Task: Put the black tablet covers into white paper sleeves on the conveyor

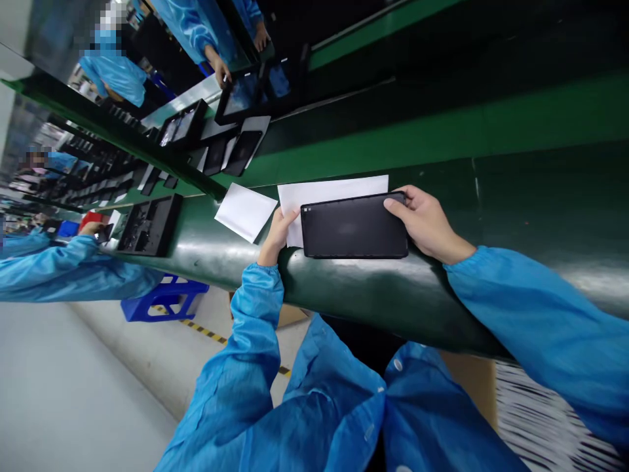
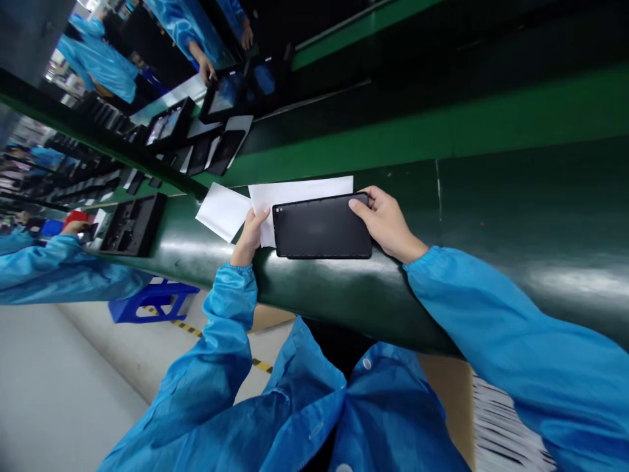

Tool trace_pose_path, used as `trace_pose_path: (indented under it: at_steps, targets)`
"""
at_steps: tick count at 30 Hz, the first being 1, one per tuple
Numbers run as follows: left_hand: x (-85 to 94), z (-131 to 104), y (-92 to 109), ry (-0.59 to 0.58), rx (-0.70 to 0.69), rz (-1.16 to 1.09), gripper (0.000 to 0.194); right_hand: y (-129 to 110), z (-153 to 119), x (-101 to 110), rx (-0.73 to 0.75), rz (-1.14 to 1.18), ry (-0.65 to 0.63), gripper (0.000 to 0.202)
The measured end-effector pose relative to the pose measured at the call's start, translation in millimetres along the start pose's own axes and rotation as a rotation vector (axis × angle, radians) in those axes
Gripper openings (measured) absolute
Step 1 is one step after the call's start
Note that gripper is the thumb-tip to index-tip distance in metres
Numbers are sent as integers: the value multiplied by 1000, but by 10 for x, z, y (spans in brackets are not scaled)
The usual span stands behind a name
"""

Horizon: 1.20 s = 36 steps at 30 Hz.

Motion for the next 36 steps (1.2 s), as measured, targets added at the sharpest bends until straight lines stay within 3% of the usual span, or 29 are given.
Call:
trace_pose_path:
  at_steps: [4, 8, 15, 23, 36]
  targets:
    - [-161, -41, -84, -185, 67, 18, 79, -12, -5, 77, 0, -34, 64, 27]
    - [-194, -20, -132, -242, 68, -60, 83, -16, -47, -24, -93, 69, -78, 34]
    - [-105, 27, -95, -204, -7, -101, 89, -22, -162, -154, -233, 172, -202, 49]
    - [6, 62, -62, -201, -104, -69, 82, -21, -166, -115, -75, 65, -192, 57]
    - [11, 71, -11, -150, -138, -32, 70, -42, -151, -135, -86, 71, -210, 57]
Point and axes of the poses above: each hand's wrist, its own z-axis towards the middle knuckle, its own x-axis out of the back of the hand, y = z × x, the point moved 9 cm from there along z, towards the middle knuckle, and after that the axes turned 10 degrees about x, right-handed, at the moved point
